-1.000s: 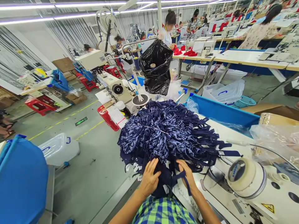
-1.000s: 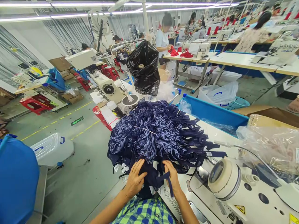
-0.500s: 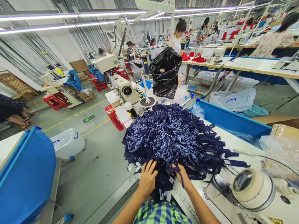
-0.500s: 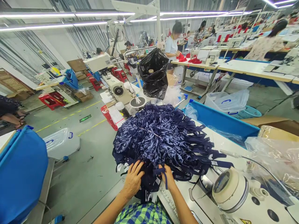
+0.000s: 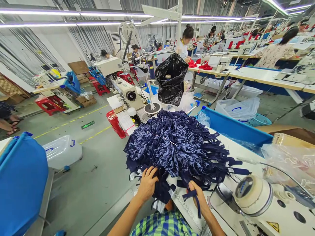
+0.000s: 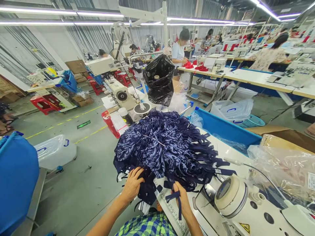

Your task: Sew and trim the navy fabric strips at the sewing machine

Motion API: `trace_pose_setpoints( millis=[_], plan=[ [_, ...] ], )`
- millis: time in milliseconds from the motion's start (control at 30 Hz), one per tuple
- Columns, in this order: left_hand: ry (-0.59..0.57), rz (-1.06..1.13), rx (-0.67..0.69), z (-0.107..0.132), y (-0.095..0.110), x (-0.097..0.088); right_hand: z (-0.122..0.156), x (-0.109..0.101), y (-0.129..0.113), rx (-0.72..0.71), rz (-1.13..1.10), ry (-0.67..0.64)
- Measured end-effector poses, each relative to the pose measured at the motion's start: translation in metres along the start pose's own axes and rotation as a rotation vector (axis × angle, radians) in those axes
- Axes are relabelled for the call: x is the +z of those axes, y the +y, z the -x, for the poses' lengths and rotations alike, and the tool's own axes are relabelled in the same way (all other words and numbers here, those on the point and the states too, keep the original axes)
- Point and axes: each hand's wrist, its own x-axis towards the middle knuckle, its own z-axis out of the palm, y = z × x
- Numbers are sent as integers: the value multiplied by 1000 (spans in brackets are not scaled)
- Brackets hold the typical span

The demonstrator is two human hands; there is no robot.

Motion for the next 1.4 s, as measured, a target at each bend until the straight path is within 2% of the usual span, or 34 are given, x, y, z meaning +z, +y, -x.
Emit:
trace_pose_setpoints(
  millis=[100,200,267,400,467,600,667,767,833,1000,1200,1300,1400],
  plan=[
    [29,88,-2,-5,8,-8,3,8,-4,-81,108,-12],
    [138,210,3,-17,23,-18,5,15,-13,-182,220,36],
    [164,270,61,-28,37,-23,7,19,-21,-255,276,59],
    [-51,263,254,-48,60,-14,9,20,-33,-377,326,74],
    [-94,291,184,-55,65,-1,10,17,-38,-429,325,67],
    [20,474,-31,-65,60,21,10,11,-44,-547,352,-37],
    [69,535,-78,-68,54,23,6,9,-42,-566,441,-12],
    [136,657,-180,-69,44,12,-5,5,-31,-506,625,177],
    [170,741,-271,-70,38,2,-12,3,-20,-468,752,232],
    [220,933,-483,-78,29,-13,-12,8,-3,-532,875,121],
    [190,1109,-591,-82,27,-15,11,51,-20,-744,881,-102],
    [169,1147,-611,-81,28,-18,20,62,-29,-829,856,-171],
    [148,1167,-610,-80,29,-22,21,53,-34,-860,769,-99]
  ],
)
